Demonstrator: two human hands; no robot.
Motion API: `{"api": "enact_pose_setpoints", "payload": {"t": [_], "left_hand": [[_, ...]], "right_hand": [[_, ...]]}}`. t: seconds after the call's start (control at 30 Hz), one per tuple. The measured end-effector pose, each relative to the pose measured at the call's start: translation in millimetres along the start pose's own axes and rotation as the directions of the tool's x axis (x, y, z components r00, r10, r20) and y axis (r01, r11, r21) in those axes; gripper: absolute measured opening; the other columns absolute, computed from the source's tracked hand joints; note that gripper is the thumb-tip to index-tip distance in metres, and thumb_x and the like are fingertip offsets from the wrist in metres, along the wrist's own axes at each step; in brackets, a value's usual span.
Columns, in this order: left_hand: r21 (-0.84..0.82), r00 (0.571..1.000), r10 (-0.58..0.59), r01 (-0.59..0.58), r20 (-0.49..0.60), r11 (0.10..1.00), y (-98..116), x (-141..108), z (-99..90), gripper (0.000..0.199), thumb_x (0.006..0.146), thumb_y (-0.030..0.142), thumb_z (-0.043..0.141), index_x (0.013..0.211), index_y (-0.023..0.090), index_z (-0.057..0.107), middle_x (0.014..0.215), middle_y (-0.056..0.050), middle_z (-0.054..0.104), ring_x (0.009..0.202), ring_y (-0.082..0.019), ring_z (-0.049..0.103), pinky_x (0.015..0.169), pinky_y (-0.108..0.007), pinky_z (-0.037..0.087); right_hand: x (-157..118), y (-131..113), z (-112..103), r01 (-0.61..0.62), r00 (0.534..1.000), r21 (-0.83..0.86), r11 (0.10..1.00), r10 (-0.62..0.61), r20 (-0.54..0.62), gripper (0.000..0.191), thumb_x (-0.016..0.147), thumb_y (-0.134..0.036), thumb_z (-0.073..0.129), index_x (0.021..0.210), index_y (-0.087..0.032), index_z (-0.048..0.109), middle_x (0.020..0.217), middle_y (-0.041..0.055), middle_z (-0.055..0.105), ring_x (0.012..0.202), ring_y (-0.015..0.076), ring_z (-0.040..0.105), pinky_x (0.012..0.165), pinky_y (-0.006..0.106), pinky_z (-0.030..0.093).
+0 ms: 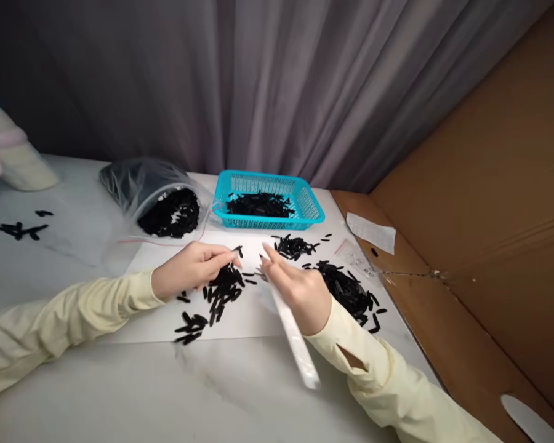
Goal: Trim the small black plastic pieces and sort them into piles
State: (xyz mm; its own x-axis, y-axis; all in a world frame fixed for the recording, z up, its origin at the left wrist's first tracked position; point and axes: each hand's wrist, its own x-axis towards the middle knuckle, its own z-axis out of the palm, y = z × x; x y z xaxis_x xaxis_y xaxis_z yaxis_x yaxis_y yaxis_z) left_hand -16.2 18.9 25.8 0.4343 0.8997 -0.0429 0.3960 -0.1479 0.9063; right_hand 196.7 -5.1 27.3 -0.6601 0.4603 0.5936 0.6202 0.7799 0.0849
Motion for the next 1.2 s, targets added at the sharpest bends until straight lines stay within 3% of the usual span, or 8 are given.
{"api": "enact_pose_setpoints", "payload": {"t": [0.17,0.33,0.4,0.5,0.7,0.87,1.0,1.2], "left_hand": [[0.473,0.961,0.198,-0.085,-0.193,0.877,21,73,-38.3,0.028,0.087,0.026,0.045,0.079,0.009,0.065,0.064,-0.001,0.059,0.065,-0.013,0.057,0.066,-0.027,0.045],[0.484,0.968,0.182,-0.077,-0.174,0.872,26,111,-43.9,0.032,0.085,0.031,0.051,0.113,0.014,0.052,0.112,-0.008,0.055,0.095,-0.020,0.056,0.079,-0.040,0.049],[0.446,0.973,0.173,-0.088,-0.155,0.891,27,100,-35.5,0.025,0.086,0.031,0.050,0.103,0.013,0.057,0.098,-0.006,0.060,0.083,-0.016,0.059,0.071,-0.033,0.050],[0.347,0.986,0.135,-0.094,-0.096,0.933,27,64,-17.6,0.028,0.086,0.036,0.044,0.089,0.014,0.061,0.056,0.002,0.052,0.045,-0.010,0.052,0.041,-0.021,0.041],[-0.100,0.995,0.003,0.007,0.099,0.995,6,-7,6.2,0.034,0.085,0.032,0.040,0.115,0.016,0.042,0.038,0.013,0.032,0.026,-0.006,0.028,0.026,-0.014,0.027],[-0.176,0.994,0.014,0.006,0.110,0.984,-4,-30,10.4,0.040,0.088,0.029,0.032,0.124,0.016,0.039,0.038,0.010,0.039,0.027,-0.006,0.032,0.028,-0.013,0.027],[-0.231,0.992,-0.020,0.049,0.128,0.972,-8,-36,14.1,0.040,0.088,0.029,0.030,0.124,0.016,0.042,0.040,0.009,0.039,0.027,-0.006,0.031,0.026,-0.014,0.027],[-0.243,0.988,-0.102,0.127,0.115,0.962,-19,-34,17.3,0.038,0.088,0.037,0.035,0.115,0.017,0.052,0.036,0.009,0.035,0.026,-0.008,0.034,0.024,-0.015,0.027]], "right_hand": [[-9,6,23,0.274,0.955,-0.207,0.939,-0.239,0.177,0.034,0.088,-0.004,0.030,0.100,-0.002,0.061,0.103,0.0192,0.066,0.087,0.0235,0.067,0.054,0.029,0.056],[-9,1,34,0.103,0.994,-0.019,0.994,-0.104,-0.016,0.034,0.090,-0.007,0.030,0.117,-0.008,0.052,0.115,0.0152,0.060,0.098,0.0177,0.063,0.071,0.025,0.055],[-7,-4,33,-0.075,0.989,0.219,0.973,0.101,-0.110,0.027,0.091,-0.013,0.035,0.110,-0.013,0.055,0.096,0.0093,0.070,0.080,0.0145,0.068,0.065,0.021,0.055],[-1,-12,30,-0.357,0.921,0.554,0.752,0.382,0.075,0.017,0.090,-0.028,0.043,0.087,-0.018,0.057,0.066,0.0019,0.068,0.056,0.0124,0.066,0.052,0.019,0.051],[18,-33,29,-0.622,0.783,0.643,0.448,0.357,0.509,0.037,0.074,-0.053,0.058,0.078,-0.019,0.043,0.055,-0.0036,0.057,0.037,0.0090,0.051,0.039,0.019,0.037],[23,-51,38,-0.548,0.833,0.618,0.563,0.299,0.465,0.045,0.076,-0.062,0.049,0.065,-0.020,0.038,0.047,-0.0063,0.045,0.037,0.0072,0.042,0.037,0.018,0.028],[18,-57,44,-0.321,0.926,0.402,0.858,0.196,0.322,0.048,0.085,-0.061,0.029,0.072,-0.018,0.046,0.046,-0.0028,0.050,0.035,0.0097,0.041,0.037,0.022,0.021],[13,-69,53,0.055,0.970,0.034,0.998,-0.062,0.233,0.043,0.095,-0.029,0.016,0.075,-0.015,0.051,0.047,0.0025,0.055,0.033,0.0126,0.046,0.039,0.029,0.017]]}}
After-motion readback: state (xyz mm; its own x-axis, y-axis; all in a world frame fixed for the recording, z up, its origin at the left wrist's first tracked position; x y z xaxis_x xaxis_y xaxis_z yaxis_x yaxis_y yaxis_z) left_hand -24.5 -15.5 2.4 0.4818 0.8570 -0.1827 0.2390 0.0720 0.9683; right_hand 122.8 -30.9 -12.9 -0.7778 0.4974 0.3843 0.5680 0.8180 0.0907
